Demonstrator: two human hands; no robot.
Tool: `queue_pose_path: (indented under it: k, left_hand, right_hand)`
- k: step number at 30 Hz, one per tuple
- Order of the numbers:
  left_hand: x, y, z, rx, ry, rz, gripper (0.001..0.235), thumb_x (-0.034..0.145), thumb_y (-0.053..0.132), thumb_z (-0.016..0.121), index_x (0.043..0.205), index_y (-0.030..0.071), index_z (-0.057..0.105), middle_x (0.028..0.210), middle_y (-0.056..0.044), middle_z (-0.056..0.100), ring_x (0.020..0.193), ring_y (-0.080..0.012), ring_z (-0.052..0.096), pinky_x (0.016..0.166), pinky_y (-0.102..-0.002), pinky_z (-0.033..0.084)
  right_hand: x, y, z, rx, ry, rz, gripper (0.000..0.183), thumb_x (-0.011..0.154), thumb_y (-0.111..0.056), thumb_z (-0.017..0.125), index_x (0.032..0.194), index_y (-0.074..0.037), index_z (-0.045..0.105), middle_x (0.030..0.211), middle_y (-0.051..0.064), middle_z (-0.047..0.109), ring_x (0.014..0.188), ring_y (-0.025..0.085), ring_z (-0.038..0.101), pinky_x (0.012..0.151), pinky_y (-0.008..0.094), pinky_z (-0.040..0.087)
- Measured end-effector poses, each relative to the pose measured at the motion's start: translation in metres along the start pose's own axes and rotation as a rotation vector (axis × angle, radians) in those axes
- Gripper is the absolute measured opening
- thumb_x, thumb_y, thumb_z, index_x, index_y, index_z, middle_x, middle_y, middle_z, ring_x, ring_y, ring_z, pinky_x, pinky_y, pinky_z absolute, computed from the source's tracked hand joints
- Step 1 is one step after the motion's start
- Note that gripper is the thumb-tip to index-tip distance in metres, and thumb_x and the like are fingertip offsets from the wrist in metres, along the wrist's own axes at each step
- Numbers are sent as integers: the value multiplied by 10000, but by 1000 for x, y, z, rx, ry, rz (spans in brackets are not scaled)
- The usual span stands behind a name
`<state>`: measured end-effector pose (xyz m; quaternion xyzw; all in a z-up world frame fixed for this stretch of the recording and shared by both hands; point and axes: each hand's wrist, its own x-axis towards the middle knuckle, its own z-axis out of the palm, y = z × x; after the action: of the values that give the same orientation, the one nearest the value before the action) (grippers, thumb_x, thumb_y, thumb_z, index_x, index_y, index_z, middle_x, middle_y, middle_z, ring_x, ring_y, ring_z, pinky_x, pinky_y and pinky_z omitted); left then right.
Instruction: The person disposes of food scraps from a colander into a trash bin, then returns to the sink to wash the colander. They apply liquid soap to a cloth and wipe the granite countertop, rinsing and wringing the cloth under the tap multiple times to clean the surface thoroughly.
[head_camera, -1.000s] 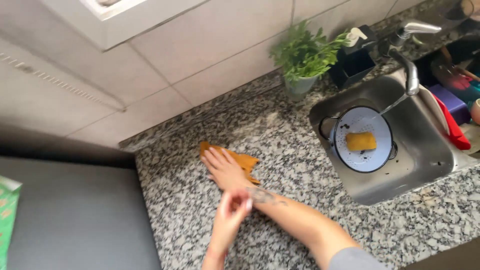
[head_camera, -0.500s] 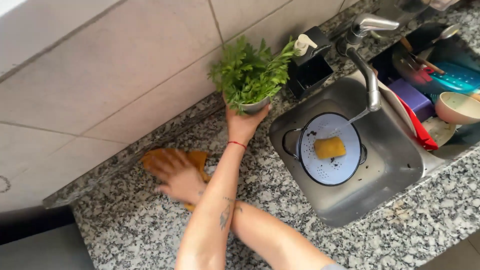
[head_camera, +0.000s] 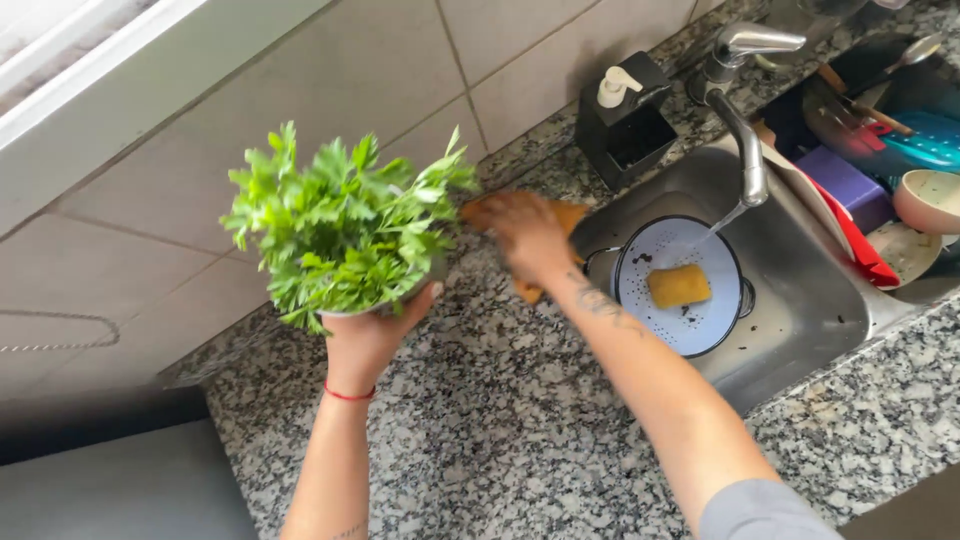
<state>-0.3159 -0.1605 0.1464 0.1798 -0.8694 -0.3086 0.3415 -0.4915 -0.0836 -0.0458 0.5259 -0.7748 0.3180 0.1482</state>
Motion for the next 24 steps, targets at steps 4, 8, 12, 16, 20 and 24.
queue_pose_path:
  k: [4, 8, 12, 16, 20, 24]
  left_hand:
    - [-54, -42, -14, 13, -34, -209, 496, 653, 164, 849, 1038, -63, 632, 871, -195, 676, 765, -396, 656, 547, -515, 533]
    - [-87, -50, -31, 6, -64, -413, 684, 646, 235, 855, 1185, -59, 554, 989, -227, 660, 807, -398, 653, 591, -500, 562]
    - [-95, -53, -27, -28, -89, -500, 716, 639, 255, 851, 1209, -47, 539, 1005, -243, 651, 866, -405, 642, 594, -565, 548]
    - [-89, -62, 16, -162, -100, -472, 676, 657, 256, 858, 1172, -73, 569, 1016, -265, 640, 985, -434, 594, 831, -585, 467]
    - [-81, -83, 93, -384, 21, -549, 535, 565, 213, 855, 1028, 54, 640, 1060, -85, 679, 999, -182, 634, 900, -302, 503]
    - [-51, -79, 142, -457, -10, -556, 508, 587, 208, 846, 1025, 55, 638, 1067, -93, 674, 1011, -208, 636, 876, -335, 520]
  right_hand:
    - [-9, 31, -14, -115, -11, 256, 360, 900, -187, 412, 1191, -293, 595, 1261, -54, 557, 1233, 196, 445, 1009, 482, 309]
    - [-23, 43, -27, -270, -46, 480, 393, 931, -150, 389, 1277, -235, 553, 1329, -30, 501, 1192, 222, 436, 936, 446, 341]
    - [-59, 43, -34, -456, -33, 436, 293, 905, -165, 434, 1139, -152, 610, 1143, 12, 557, 880, 242, 462, 738, 356, 397]
    - [-98, -70, -73, -519, -49, 315, 209, 913, -270, 487, 929, -103, 612, 841, 93, 511, 639, 266, 570, 525, 418, 480]
    - [-149, -185, -79, -477, -575, -140, 1022, 612, -633, 680, 1350, 17, 401, 1300, 187, 493, 1211, 342, 452, 1035, 478, 319]
    - [-155, -157, -50, 107, -524, -129, 490, 945, -343, 403, 1327, -48, 486, 1398, 123, 427, 1345, 294, 297, 1100, 542, 134]
